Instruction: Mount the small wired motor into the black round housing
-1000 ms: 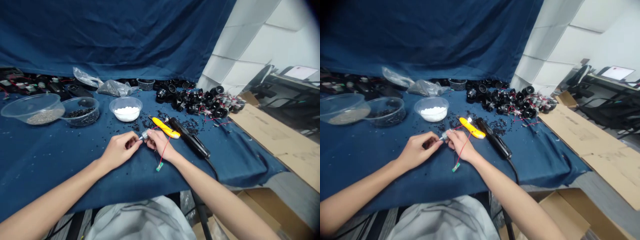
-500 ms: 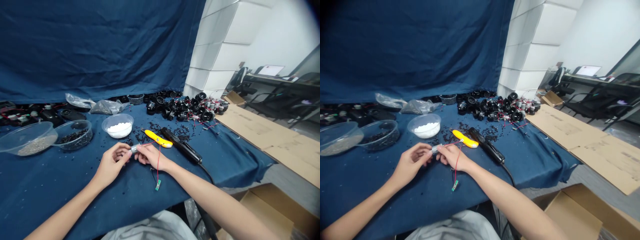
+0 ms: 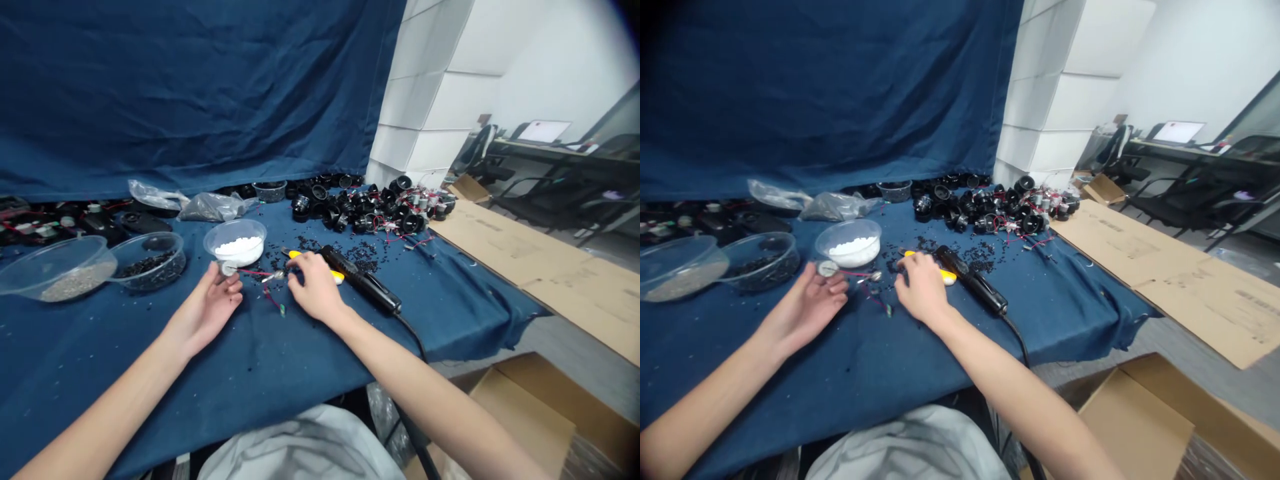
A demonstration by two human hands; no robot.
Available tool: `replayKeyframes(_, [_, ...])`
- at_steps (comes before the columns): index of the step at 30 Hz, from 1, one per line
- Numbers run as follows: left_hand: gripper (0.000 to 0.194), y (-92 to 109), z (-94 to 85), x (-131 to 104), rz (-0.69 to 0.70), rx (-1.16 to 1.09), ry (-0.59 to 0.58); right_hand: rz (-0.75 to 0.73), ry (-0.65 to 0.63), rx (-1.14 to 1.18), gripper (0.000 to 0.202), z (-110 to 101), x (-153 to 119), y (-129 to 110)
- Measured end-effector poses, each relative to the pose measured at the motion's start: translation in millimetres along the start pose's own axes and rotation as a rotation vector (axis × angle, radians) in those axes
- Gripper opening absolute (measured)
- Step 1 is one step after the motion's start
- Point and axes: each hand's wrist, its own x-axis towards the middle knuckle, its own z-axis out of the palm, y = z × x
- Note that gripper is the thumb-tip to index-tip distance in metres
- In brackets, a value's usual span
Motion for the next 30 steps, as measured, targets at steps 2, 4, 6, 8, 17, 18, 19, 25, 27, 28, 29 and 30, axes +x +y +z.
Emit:
replayKeyframes(2, [0.024, 4, -0.3, 1, -0.084, -0.076, -0.019, 0.088, 0.022, -0.092, 0.034, -4, 2, 8])
replayKeyframes(4, [0.023, 7, 1.1, -1, -0.129, -0.052, -0.032, 0.135, -0.003, -0.16, 0.04, -8, 2, 14])
replayKeyframes(6, [0.024, 7, 3.5, -3, -0.159, -0.006, -0.04, 0.158, -0.03, -0.206, 0.043, -9, 2, 17])
replayKeyframes(8, [0.022, 5, 5.3, -6, -0.154, 0.028, -0.05, 0.171, -0.035, -0.232, 0.047, -8, 1, 19])
replayKeyframes(17, [0.01, -5, 5.3, -13, 0.015, 0.271, -0.274, 0.143, 0.015, -0.114, 0.048, -12, 2, 18])
replayKeyframes(18, [0.009, -6, 5.1, -14, 0.045, 0.325, -0.283, 0.117, 0.017, -0.091, 0.042, -13, 2, 15])
replayKeyframes(19, [0.009, -7, 4.6, -14, 0.086, 0.393, -0.29, 0.076, 0.02, -0.059, 0.034, -15, 0, 12])
replayKeyframes(25, [0.005, -9, 1.0, -19, 0.373, 0.866, -0.276, -0.262, -0.112, 0.129, 0.023, -14, -15, -14])
replayKeyframes(27, [0.01, -8, 1.7, -23, 0.443, 0.99, -0.292, -0.296, -0.159, 0.106, 0.018, -11, -20, -19])
replayKeyframes(28, [0.012, -8, 2.6, -25, 0.479, 1.044, -0.301, -0.301, -0.17, 0.093, 0.015, -11, -21, -20])
replayKeyframes(29, [0.014, -7, 3.6, -26, 0.512, 1.093, -0.31, -0.301, -0.172, 0.079, 0.011, -10, -22, -21])
replayKeyframes(30, [0.015, -7, 4.7, -28, 0.538, 1.138, -0.317, -0.296, -0.164, 0.065, 0.009, -9, -22, -21])
